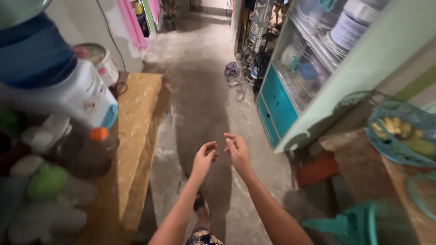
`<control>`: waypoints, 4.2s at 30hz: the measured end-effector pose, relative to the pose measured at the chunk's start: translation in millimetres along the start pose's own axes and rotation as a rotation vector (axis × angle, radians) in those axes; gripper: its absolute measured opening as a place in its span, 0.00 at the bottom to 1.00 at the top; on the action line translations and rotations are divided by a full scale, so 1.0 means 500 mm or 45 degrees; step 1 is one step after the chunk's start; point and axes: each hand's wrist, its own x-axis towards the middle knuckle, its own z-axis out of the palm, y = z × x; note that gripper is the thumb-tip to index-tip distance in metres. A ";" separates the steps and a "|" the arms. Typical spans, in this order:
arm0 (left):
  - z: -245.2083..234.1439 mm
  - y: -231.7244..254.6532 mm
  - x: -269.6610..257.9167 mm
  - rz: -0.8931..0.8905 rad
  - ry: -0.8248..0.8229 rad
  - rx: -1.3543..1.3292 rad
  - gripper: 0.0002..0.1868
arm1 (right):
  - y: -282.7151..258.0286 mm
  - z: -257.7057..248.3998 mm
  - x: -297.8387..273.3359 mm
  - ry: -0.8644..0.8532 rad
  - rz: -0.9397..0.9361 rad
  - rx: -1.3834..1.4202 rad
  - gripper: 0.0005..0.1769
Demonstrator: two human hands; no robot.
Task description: Organize various footwear by picking them up and placing them onto a shoe rack.
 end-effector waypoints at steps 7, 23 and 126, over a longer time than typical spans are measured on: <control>-0.097 0.089 0.464 0.034 -0.069 0.013 0.19 | 0.078 0.136 0.429 0.047 -0.001 0.101 0.15; -0.211 0.137 1.237 -0.064 -0.151 0.022 0.19 | 0.316 0.296 1.150 0.190 0.082 -0.033 0.14; 0.016 -1.538 4.210 -0.820 -0.813 0.499 0.55 | 2.969 -0.047 3.296 1.181 0.734 -1.138 0.32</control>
